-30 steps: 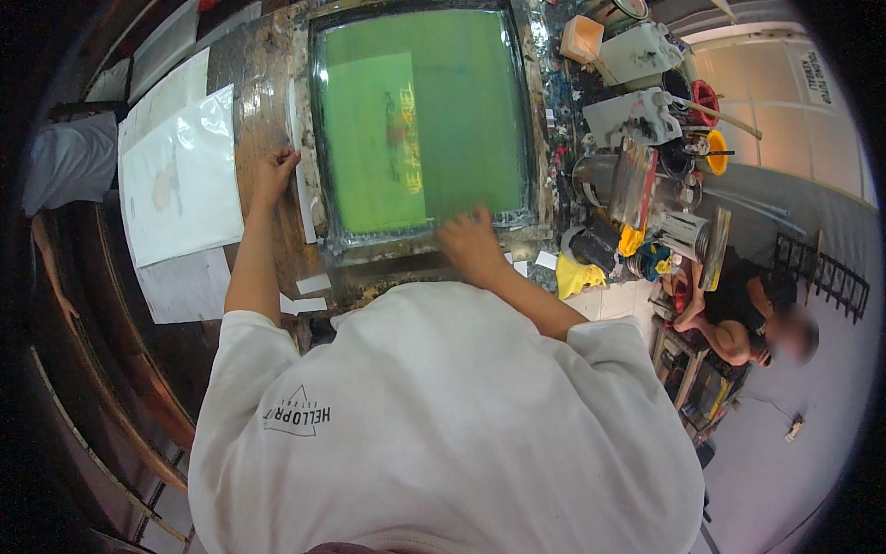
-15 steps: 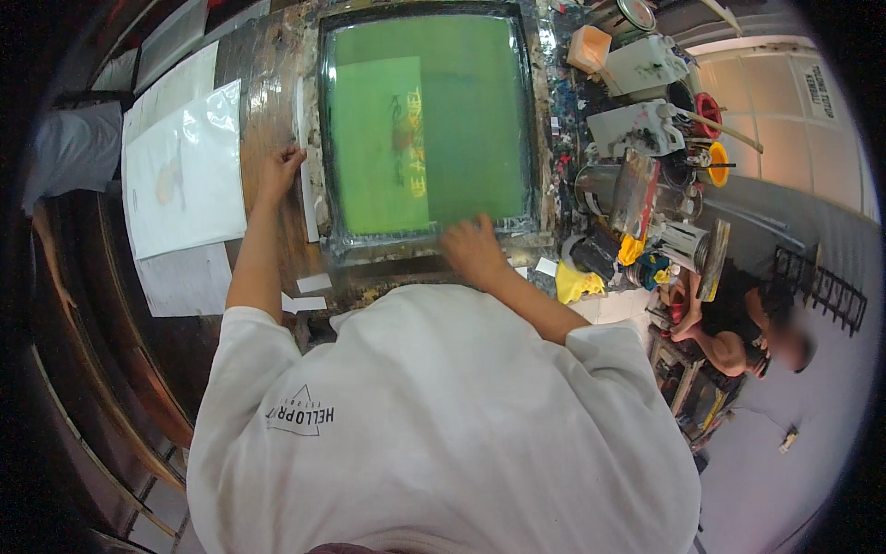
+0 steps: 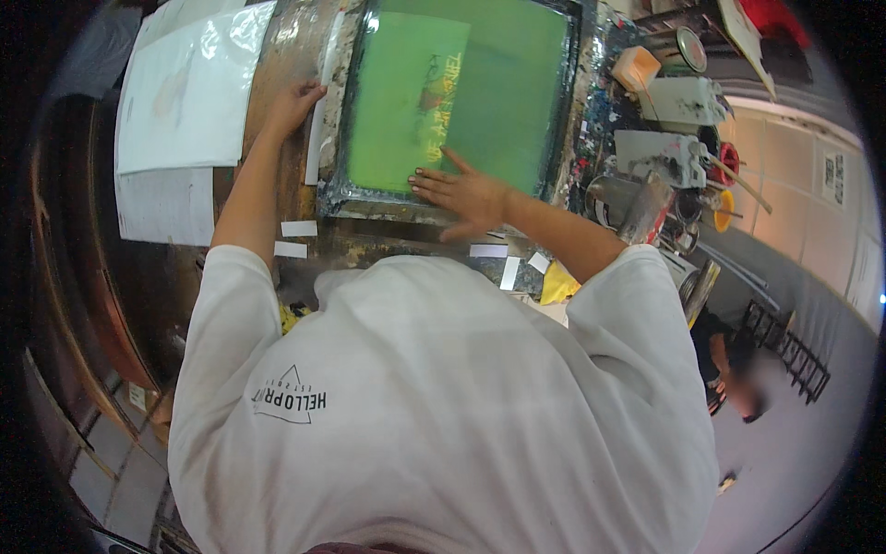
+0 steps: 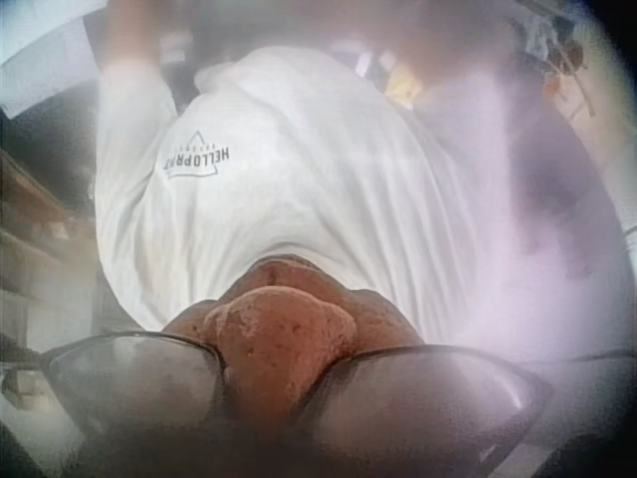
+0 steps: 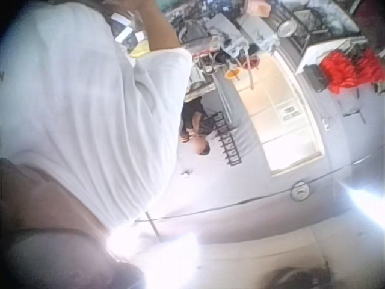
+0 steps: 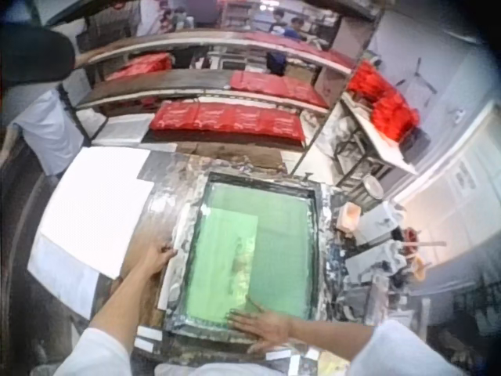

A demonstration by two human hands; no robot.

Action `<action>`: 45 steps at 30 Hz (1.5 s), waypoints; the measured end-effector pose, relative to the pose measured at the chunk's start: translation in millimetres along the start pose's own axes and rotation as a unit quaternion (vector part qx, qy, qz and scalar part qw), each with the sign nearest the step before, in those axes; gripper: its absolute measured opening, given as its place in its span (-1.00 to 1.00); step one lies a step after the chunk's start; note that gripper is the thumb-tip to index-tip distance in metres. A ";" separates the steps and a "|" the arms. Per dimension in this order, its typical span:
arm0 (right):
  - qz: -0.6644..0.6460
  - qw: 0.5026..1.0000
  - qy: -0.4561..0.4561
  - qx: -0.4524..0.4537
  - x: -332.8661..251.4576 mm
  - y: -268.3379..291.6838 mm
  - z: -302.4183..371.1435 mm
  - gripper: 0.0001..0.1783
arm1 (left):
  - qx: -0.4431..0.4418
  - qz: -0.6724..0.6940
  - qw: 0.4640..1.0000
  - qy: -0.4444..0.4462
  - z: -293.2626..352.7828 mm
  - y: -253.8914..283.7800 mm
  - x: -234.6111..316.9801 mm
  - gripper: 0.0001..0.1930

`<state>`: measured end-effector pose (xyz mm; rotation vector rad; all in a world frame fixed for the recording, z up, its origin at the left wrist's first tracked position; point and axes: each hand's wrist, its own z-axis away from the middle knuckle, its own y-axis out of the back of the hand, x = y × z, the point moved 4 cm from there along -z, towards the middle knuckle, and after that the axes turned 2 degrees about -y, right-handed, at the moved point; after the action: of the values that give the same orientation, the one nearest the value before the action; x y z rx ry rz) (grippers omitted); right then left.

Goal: The person aligns a screen printing frame over a white sheet on a workbench, then uses a squeegee to pull green ink across the screen to transfer a design onto the sheet. The person repeats this process on multiple sheets, lifting the frame and moving each printed sheet aside.

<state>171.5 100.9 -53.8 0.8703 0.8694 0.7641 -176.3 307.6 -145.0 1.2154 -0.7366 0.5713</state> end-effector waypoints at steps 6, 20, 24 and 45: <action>-0.020 0.998 0.057 0.034 19.2 -8.5 -9.5 0.17 | -0.001 -0.018 1.000 -0.017 3.0 2.2 -7.7 -0.53; 0.007 0.998 0.063 0.021 26.7 -16.5 -10.8 0.16 | 0.002 0.013 0.999 -0.040 -1.8 0.4 -15.2 -0.58; 0.007 0.998 0.060 0.020 27.2 -17.5 -11.1 0.14 | 0.015 -0.010 0.999 -0.033 -0.5 1.2 -16.6 -0.58; 0.006 0.994 -0.008 0.112 131.9 37.8 4.3 0.27 | 0.004 0.062 0.998 0.005 8.2 1.0 1.5 -0.67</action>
<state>225.4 227.0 -61.0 1.0788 0.9475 0.6770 -177.7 300.0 -141.7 1.1793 -0.8058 0.6837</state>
